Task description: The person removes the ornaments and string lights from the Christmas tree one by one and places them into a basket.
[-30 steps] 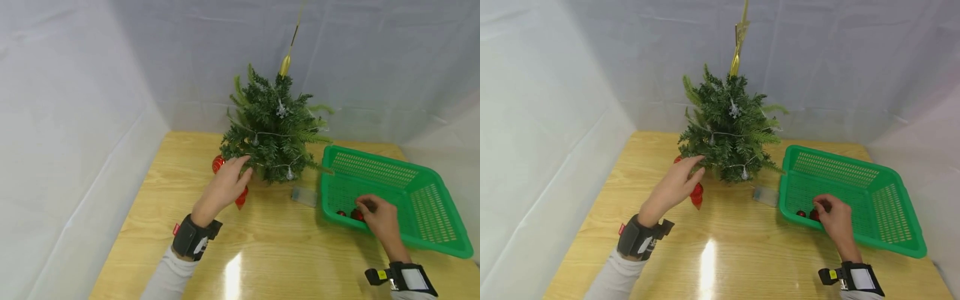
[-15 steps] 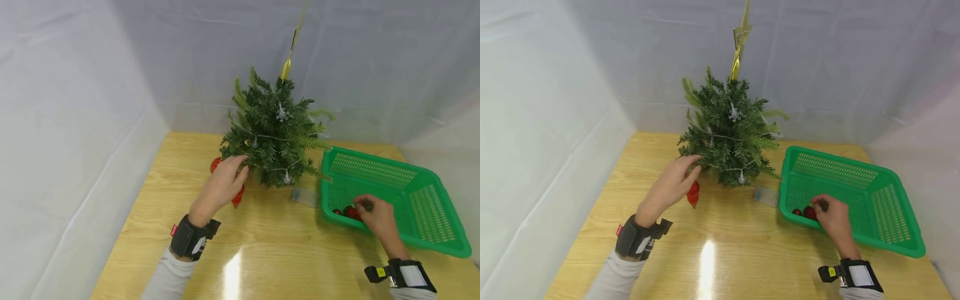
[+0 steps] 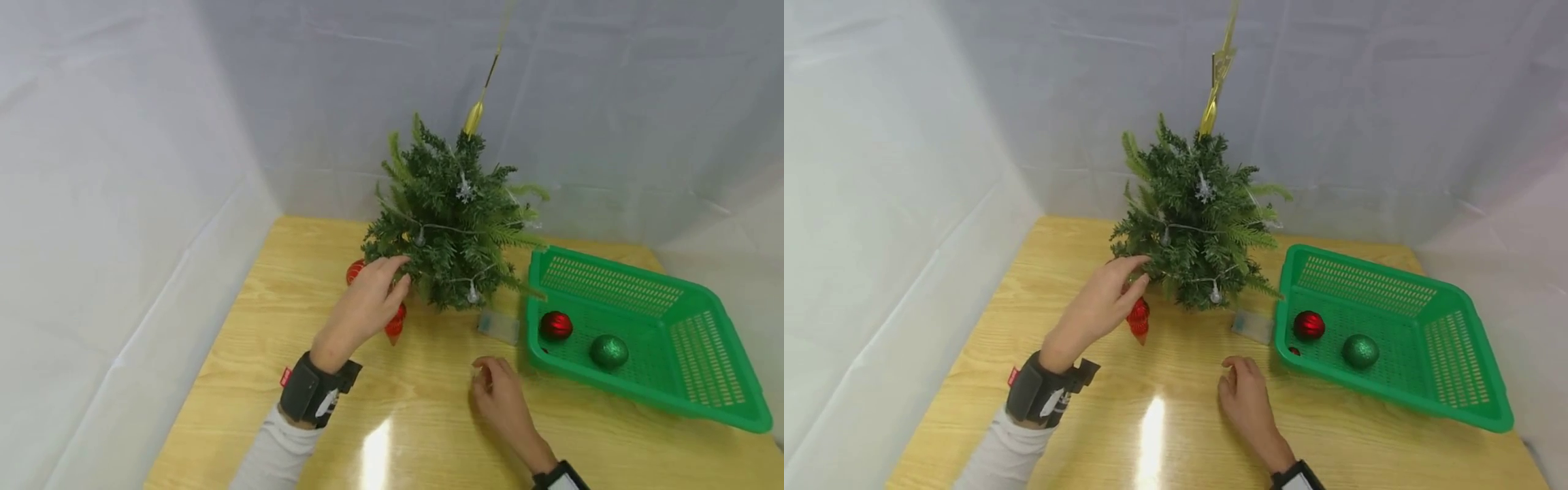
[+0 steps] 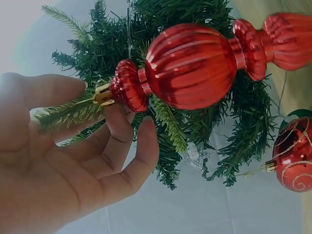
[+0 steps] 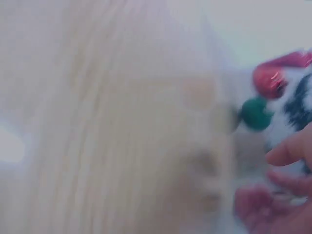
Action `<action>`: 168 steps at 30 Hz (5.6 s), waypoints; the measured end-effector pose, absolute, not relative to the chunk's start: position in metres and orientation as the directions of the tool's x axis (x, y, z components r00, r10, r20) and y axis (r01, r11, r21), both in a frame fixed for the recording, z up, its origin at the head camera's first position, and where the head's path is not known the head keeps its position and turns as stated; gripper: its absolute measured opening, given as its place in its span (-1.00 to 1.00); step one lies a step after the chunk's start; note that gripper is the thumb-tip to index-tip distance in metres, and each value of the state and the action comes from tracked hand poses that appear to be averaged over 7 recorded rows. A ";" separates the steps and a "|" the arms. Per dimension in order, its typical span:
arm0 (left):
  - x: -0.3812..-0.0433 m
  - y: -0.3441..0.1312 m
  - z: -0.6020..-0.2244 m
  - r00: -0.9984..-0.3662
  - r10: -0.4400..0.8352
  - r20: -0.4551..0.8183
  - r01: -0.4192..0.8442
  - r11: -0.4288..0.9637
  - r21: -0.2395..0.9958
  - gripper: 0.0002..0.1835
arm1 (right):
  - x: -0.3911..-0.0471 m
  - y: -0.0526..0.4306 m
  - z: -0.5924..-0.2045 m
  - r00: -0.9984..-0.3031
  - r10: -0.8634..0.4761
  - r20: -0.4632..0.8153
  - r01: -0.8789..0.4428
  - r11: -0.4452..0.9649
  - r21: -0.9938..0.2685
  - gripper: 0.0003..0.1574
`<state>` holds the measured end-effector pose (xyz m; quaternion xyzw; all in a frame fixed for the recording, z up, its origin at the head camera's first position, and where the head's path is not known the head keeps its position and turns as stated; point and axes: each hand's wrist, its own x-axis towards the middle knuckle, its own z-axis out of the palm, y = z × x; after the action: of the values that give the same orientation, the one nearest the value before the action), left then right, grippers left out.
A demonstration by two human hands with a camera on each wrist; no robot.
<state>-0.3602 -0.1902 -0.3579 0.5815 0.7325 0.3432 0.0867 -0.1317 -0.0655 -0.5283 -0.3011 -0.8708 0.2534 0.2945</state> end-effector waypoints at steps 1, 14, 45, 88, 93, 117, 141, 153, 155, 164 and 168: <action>-0.361 -0.190 -0.358 -0.310 0.912 0.267 0.792 0.092 0.604 -0.57 | -0.140 -0.064 -0.536 -0.617 0.727 0.302 0.430 0.632 -0.645 -0.74; -0.361 -0.196 -0.358 -0.303 0.932 0.201 0.773 0.117 0.624 -0.46 | -0.204 -0.041 -0.529 -0.467 0.832 0.298 0.490 0.524 -0.697 -0.57; -0.392 -0.197 -0.364 -0.108 0.973 0.204 0.652 -0.086 0.754 -0.66 | -0.233 -0.147 -0.401 -0.400 0.671 0.624 -0.228 0.587 -0.777 -0.92; -0.412 -0.177 -0.391 0.015 0.960 0.281 0.584 -0.236 0.777 -0.75 | -0.258 -0.154 -0.429 -0.231 0.318 0.920 0.151 0.945 -0.289 -0.74; -0.414 -0.176 -0.393 -0.049 0.969 0.241 0.489 -0.187 0.852 -0.78 | -0.259 -0.163 -0.433 -0.141 0.399 0.906 0.139 0.914 -0.381 -0.77; -0.421 -0.172 -0.392 0.031 0.974 0.226 0.342 -0.223 0.913 -0.72 | -0.267 -0.180 -0.435 -0.180 0.539 0.823 0.032 0.839 -0.543 -0.92; -0.515 -0.154 -0.353 -0.366 0.911 0.193 0.322 -0.071 0.944 -0.65 | -0.103 -0.074 -0.397 0.179 0.585 0.791 0.065 0.796 -0.602 -0.86; -0.543 -0.076 -0.338 -0.334 0.925 0.179 0.350 -0.055 0.935 -0.53 | -0.025 -0.005 -0.401 0.049 0.473 0.880 0.493 0.755 -0.433 -0.83; -0.545 -0.064 -0.335 -0.294 0.939 0.177 0.390 -0.051 0.919 -0.51 | -0.022 -0.001 -0.416 -0.032 0.492 0.870 0.499 0.762 -0.413 -0.85; -0.548 -0.048 -0.334 -0.150 0.984 0.095 0.508 -0.006 0.861 -0.52 | -0.021 -0.004 -0.465 -0.216 0.601 0.770 0.590 0.709 -0.387 -0.79; -0.547 -0.048 -0.336 -0.151 0.986 0.077 0.393 -0.012 0.919 -0.56 | -0.014 -0.002 -0.466 -0.206 0.608 0.767 0.570 0.711 -0.411 -0.75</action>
<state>-0.5472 -0.0481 -0.3364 0.5585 0.6173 0.4406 0.3359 -0.0143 -0.0018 -0.4663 -0.3795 -0.7764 0.0187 0.5029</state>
